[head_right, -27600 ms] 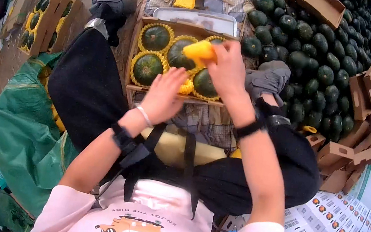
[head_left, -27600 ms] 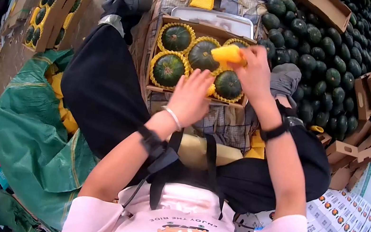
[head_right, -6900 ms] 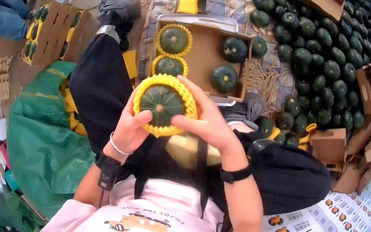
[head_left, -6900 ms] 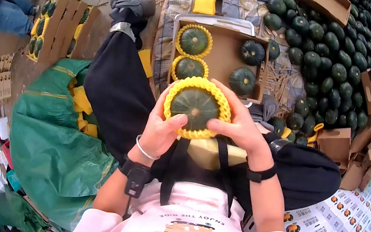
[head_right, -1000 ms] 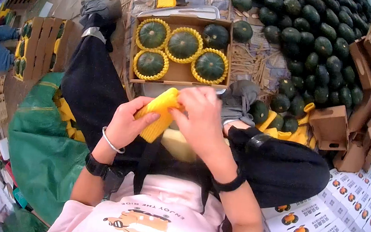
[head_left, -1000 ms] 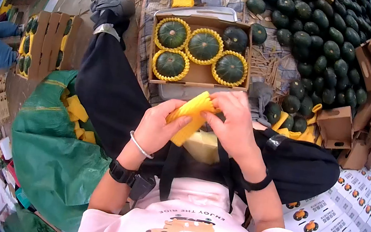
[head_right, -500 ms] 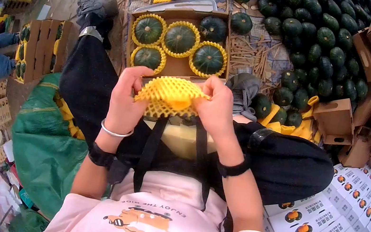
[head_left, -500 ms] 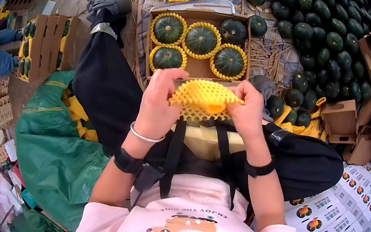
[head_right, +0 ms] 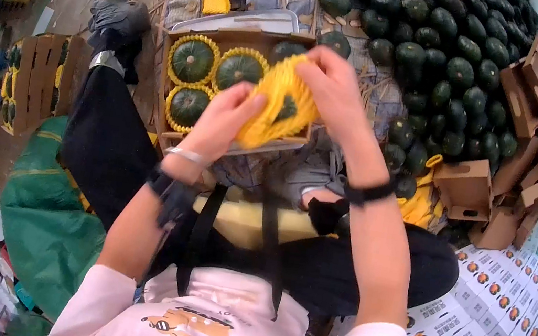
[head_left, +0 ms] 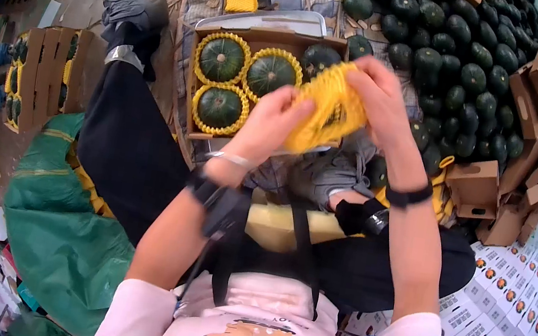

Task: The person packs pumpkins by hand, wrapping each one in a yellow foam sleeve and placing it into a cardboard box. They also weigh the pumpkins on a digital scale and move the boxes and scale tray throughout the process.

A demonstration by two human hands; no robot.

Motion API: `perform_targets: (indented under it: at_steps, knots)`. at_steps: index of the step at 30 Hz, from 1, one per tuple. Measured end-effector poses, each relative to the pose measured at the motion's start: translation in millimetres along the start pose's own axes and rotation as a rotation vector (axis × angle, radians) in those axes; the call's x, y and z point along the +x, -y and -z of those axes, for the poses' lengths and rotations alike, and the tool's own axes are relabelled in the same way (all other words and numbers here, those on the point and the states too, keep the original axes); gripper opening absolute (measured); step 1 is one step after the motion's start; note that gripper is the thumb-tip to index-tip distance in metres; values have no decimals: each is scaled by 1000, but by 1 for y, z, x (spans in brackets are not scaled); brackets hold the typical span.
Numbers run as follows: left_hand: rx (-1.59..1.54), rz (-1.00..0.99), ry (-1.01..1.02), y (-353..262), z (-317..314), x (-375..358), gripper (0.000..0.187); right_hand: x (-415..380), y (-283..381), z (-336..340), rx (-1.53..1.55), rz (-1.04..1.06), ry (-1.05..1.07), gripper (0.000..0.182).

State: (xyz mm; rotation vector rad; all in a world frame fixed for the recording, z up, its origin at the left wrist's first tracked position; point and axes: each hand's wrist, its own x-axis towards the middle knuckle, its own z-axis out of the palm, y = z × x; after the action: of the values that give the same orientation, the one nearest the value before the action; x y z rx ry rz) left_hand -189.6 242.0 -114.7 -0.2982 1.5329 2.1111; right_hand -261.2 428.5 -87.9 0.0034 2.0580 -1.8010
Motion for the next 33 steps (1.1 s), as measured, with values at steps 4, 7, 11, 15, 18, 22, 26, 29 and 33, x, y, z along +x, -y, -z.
perform_targets:
  at_steps: [4, 7, 11, 15, 18, 22, 26, 29, 33]
  knots:
    - [-387, 45, -244, 54, -14, 108, 20, 95, -45, -2, -976, 30, 33, 18]
    - [-202, 26, -368, 59, -16, 109, 16, 98, -60, 6, -883, 45, 136, 19]
    - [-709, -131, -307, 15, 1, 35, 14, 8, 11, -20, -854, 250, -113, 21]
    - [-933, -23, -108, 17, 23, -3, 22, -54, 17, -55, -723, 133, -117, 23]
    - [-966, 123, -71, 0, 19, -39, 28, -48, 1, -50, -146, -54, 9, 26]
    - [-1047, 194, 22, 2, 7, -83, 45, -79, 3, -64, 232, -44, 74, 28]
    - [-1321, 311, 713, 34, 18, -110, 59, -104, 6, -68, -22, 66, 123, 54]
    - [-664, -62, -88, 14, 6, -128, 79, -124, 6, -78, 122, -80, 222, 71]
    - [-657, -108, -63, 10, 12, -129, 80, -116, 6, -72, 507, -131, 394, 79]
